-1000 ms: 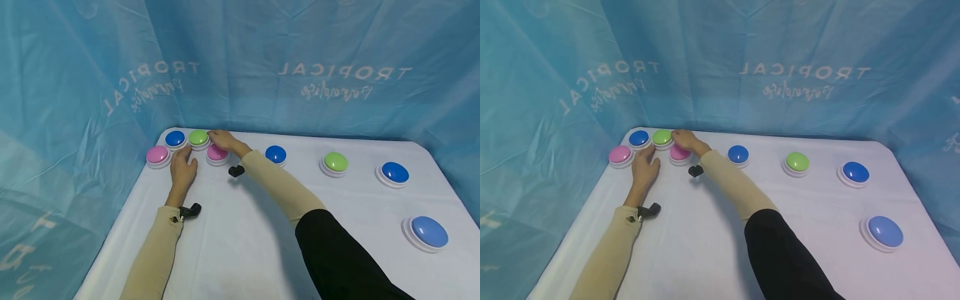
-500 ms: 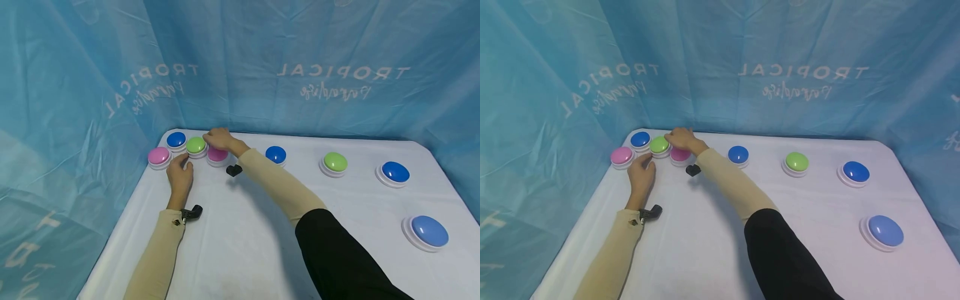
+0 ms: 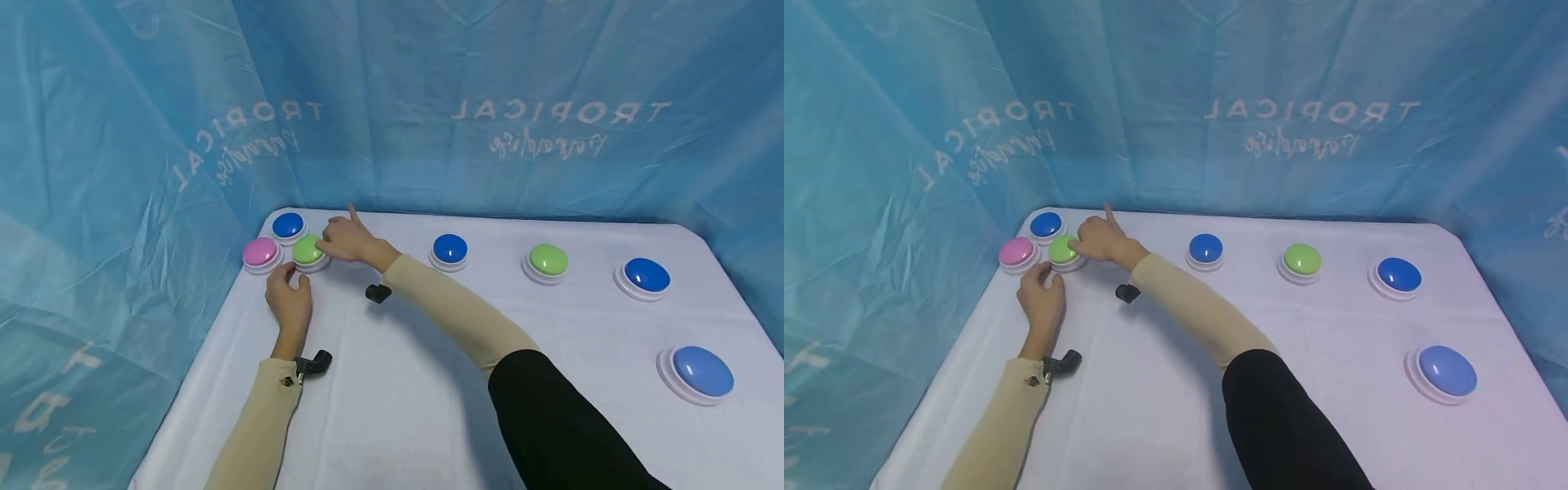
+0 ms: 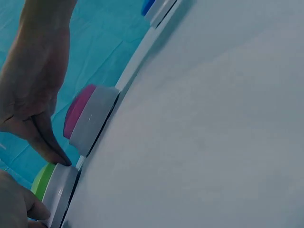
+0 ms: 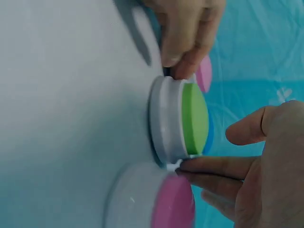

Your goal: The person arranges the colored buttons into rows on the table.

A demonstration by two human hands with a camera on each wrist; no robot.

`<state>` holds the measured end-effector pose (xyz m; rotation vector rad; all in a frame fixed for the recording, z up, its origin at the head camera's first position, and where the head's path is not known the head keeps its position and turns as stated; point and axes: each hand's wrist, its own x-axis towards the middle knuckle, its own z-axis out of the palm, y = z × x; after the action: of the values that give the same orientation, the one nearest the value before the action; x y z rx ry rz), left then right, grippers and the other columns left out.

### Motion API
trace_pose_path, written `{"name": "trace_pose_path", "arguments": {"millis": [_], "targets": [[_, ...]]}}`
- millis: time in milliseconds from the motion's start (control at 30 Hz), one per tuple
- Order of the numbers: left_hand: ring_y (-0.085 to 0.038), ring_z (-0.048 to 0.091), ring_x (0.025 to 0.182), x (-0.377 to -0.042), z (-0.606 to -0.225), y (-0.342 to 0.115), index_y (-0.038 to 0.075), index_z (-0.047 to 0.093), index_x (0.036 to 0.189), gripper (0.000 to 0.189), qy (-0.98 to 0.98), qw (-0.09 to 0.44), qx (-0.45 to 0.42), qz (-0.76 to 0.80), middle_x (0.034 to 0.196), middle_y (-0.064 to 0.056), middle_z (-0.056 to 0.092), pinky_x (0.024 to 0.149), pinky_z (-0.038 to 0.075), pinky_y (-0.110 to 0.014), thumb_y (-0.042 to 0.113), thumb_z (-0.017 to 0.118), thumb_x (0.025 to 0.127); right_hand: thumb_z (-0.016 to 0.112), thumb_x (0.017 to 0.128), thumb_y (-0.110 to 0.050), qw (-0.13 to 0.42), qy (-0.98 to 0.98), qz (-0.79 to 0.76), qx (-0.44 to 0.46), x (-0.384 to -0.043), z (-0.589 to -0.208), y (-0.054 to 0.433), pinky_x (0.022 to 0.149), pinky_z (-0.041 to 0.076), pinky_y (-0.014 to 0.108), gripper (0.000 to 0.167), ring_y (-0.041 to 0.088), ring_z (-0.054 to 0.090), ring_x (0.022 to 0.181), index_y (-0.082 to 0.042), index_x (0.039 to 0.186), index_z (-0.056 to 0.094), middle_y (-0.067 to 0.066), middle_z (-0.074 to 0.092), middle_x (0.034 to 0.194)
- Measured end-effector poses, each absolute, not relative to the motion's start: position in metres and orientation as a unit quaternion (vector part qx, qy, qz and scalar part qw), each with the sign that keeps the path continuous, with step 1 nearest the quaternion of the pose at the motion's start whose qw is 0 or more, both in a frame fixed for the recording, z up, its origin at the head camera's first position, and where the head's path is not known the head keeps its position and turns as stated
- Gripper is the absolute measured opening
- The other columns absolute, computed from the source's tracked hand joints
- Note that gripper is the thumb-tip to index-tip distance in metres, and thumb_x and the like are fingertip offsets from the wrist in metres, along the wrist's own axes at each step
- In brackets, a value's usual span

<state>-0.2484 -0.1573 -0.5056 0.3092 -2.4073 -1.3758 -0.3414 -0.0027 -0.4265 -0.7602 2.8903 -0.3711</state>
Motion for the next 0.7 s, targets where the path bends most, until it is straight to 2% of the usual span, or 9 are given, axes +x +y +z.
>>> {"name": "trace_pose_path", "arguments": {"millis": [67, 200, 300, 400, 533, 633, 700], "targets": [[-0.037, 0.056, 0.136, -0.245, -0.505, -0.158, -0.006, 0.065, 0.132, 0.037, -0.843, 0.19, 0.11, -0.491, 0.135, -0.023, 0.067, 0.121, 0.035, -0.051, 0.003, 0.062, 0.096, 0.047, 0.106, -0.043, 0.049, 0.957, -0.107, -0.265, -0.336, -0.428, -0.005, 0.134, 0.003, 0.056, 0.044, 0.023, 0.046, 0.151, -0.012, 0.106, 0.08, 0.001, 0.078, 0.123], [-0.038, 0.063, 0.124, -0.239, -0.505, -0.161, -0.007, 0.069, 0.123, 0.028, -0.826, 0.216, 0.13, -0.504, 0.125, -0.024, 0.068, 0.115, 0.043, -0.049, -0.001, 0.06, 0.097, 0.05, 0.104, -0.045, 0.022, 0.953, -0.099, -0.285, -0.324, -0.433, -0.013, 0.135, 0.007, 0.051, 0.043, 0.025, 0.049, 0.15, -0.011, 0.091, 0.075, 0.003, 0.08, 0.098], [-0.039, 0.065, 0.117, -0.234, -0.506, -0.162, -0.008, 0.07, 0.116, 0.023, -0.814, 0.227, 0.141, -0.516, 0.12, -0.025, 0.067, 0.111, 0.046, -0.048, -0.003, 0.058, 0.097, 0.054, 0.102, -0.047, 0.007, 0.95, -0.098, -0.297, -0.313, -0.437, -0.017, 0.135, 0.009, 0.049, 0.044, 0.026, 0.051, 0.147, -0.012, 0.08, 0.068, 0.002, 0.074, 0.076], [-0.038, 0.068, 0.112, -0.229, -0.508, -0.166, -0.009, 0.07, 0.113, 0.021, -0.809, 0.23, 0.141, -0.522, 0.118, -0.026, 0.067, 0.108, 0.049, -0.046, -0.004, 0.058, 0.097, 0.057, 0.1, -0.049, -0.006, 0.95, -0.09, -0.3, -0.3, -0.441, -0.019, 0.135, 0.01, 0.047, 0.044, 0.026, 0.053, 0.146, -0.013, 0.076, 0.064, 0.0, 0.067, 0.067], [-0.036, 0.069, 0.106, -0.222, -0.507, -0.173, -0.01, 0.071, 0.111, 0.02, -0.808, 0.238, 0.139, -0.52, 0.113, -0.026, 0.07, 0.101, 0.051, -0.043, -0.005, 0.059, 0.096, 0.06, 0.099, -0.051, -0.021, 0.95, -0.084, -0.299, -0.278, -0.444, -0.023, 0.135, 0.012, 0.046, 0.043, 0.025, 0.053, 0.146, -0.012, 0.084, 0.071, 0.001, 0.073, 0.075], [-0.033, 0.067, 0.102, -0.218, -0.505, -0.18, -0.01, 0.072, 0.109, 0.021, -0.808, 0.242, 0.135, -0.519, 0.11, -0.026, 0.072, 0.094, 0.047, -0.035, -0.007, 0.055, 0.097, 0.062, 0.097, -0.053, -0.03, 0.951, -0.086, -0.297, -0.258, -0.445, -0.025, 0.135, 0.012, 0.044, 0.047, 0.025, 0.052, 0.147, -0.008, 0.098, 0.076, 0.005, 0.08, 0.096], [-0.029, 0.066, 0.098, -0.214, -0.504, -0.184, -0.01, 0.073, 0.107, 0.025, -0.808, 0.239, 0.131, -0.523, 0.107, -0.026, 0.074, 0.088, 0.045, -0.028, -0.009, 0.049, 0.097, 0.064, 0.095, -0.053, -0.03, 0.952, -0.095, -0.288, -0.243, -0.449, -0.025, 0.135, 0.013, 0.043, 0.053, 0.025, 0.05, 0.149, -0.004, 0.112, 0.075, 0.009, 0.079, 0.115]]}}
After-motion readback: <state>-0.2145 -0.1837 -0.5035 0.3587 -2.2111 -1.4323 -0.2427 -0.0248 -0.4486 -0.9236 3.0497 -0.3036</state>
